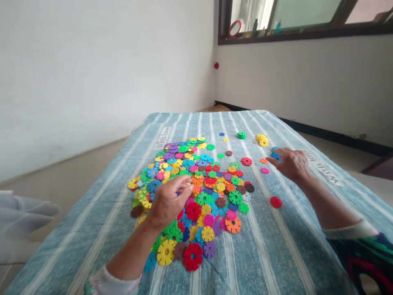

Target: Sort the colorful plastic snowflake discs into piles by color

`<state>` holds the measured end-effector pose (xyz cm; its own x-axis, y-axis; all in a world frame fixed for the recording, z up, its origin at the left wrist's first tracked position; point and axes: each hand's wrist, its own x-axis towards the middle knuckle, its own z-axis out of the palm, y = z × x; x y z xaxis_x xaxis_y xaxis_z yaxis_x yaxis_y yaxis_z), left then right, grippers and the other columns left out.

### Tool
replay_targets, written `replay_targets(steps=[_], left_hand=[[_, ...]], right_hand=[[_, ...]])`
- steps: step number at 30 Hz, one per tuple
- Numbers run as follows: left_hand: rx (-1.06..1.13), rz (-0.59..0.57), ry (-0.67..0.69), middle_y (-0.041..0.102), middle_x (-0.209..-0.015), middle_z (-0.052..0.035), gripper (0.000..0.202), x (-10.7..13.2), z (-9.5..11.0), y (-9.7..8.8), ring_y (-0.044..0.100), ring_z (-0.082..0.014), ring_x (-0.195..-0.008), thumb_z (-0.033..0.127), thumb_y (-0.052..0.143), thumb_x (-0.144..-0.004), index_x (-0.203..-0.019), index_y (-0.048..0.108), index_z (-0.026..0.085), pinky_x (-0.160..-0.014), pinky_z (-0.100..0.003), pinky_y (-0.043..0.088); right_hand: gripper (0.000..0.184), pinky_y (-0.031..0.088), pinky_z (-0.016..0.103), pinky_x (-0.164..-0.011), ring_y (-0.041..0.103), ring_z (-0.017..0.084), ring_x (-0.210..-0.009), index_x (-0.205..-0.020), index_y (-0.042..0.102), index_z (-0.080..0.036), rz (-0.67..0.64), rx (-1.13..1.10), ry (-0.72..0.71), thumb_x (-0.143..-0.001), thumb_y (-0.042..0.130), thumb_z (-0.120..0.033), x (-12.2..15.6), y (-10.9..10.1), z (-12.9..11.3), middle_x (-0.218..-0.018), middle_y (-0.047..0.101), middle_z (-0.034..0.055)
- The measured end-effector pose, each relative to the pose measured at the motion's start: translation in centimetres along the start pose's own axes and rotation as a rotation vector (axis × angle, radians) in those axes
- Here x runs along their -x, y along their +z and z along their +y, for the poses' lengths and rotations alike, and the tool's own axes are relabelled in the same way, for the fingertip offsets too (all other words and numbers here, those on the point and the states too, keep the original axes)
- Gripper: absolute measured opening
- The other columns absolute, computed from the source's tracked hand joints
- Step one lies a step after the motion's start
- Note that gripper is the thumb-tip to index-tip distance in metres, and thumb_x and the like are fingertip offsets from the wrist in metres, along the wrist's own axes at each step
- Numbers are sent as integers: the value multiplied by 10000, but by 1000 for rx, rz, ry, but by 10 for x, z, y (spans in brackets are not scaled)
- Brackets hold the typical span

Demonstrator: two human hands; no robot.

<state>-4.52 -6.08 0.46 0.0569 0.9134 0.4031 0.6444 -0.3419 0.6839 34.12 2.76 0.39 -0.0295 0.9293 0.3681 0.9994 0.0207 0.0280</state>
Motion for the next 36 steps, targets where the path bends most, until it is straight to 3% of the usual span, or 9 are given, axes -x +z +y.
replay_targets(steps=[4, 8, 13, 17, 21, 26, 31, 36], left_hand=[[0, -43, -14, 742, -845, -45, 254, -1, -6, -3, 714, -181, -753, 364, 574, -807, -933, 667, 164, -732, -280, 588], [6, -88, -17, 744, -840, -51, 260, -2, -10, -6, 708, -179, -734, 359, 576, -797, -932, 682, 164, -709, -286, 587], [-9, -118, -56, 737, -790, -34, 266, -5, -17, -17, 694, -156, -655, 368, 576, -794, -924, 684, 163, -590, -225, 553], [-28, -102, -90, 729, -780, -46, 276, -8, -27, -27, 694, -166, -661, 349, 572, -766, -912, 686, 145, -586, -229, 547], [-67, -140, -125, 728, -801, -54, 289, -8, -30, -37, 688, -168, -677, 335, 573, -746, -920, 685, 133, -593, -238, 542], [-79, -172, -117, 719, -794, -38, 219, -8, -29, -40, 668, -141, -649, 296, 605, -717, -856, 682, 145, -589, -220, 526], [-92, -186, -101, 719, -799, -41, 225, -8, -36, -35, 680, -150, -684, 280, 632, -707, -885, 682, 152, -623, -229, 537], [-77, -208, -84, 704, -763, -19, 191, -7, -36, -32, 682, -142, -674, 247, 613, -714, -872, 673, 159, -626, -227, 541]], right_hand=[[255, 407, 336, -678, 627, 218, -725, -968, 692, -171, 10, -204, -206, -858, 591, -377, 27, -12, -51, -837, 696, 84], [138, 393, 278, -622, 603, 157, -668, -904, 688, -187, -106, -430, -409, -856, 577, -255, 49, -26, -104, -767, 672, 38], [89, 364, 260, -617, 572, 136, -671, -820, 660, -192, -183, -535, -547, -858, 585, -220, 62, -29, -142, -728, 639, 6], [133, 357, 274, -627, 553, 141, -665, -764, 637, -190, -130, -582, -619, -874, 578, -236, 68, -19, -154, -719, 631, 10], [144, 374, 299, -666, 539, 151, -662, -803, 638, -186, 6, -609, -723, -900, 552, -248, 75, -9, -159, -705, 619, 20], [185, 414, 319, -718, 566, 167, -713, -819, 645, -178, 122, -660, -753, -929, 509, -237, 81, -10, -160, -745, 631, 54], [184, 444, 352, -770, 589, 195, -845, -884, 653, -179, 94, -716, -829, -935, 517, -292, 88, -21, -167, -937, 655, 95], [199, 435, 415, -865, 557, 242, -997, -909, 654, -178, -25, -701, -904, -914, 554, -350, 92, -25, -177, -1063, 638, 104]])
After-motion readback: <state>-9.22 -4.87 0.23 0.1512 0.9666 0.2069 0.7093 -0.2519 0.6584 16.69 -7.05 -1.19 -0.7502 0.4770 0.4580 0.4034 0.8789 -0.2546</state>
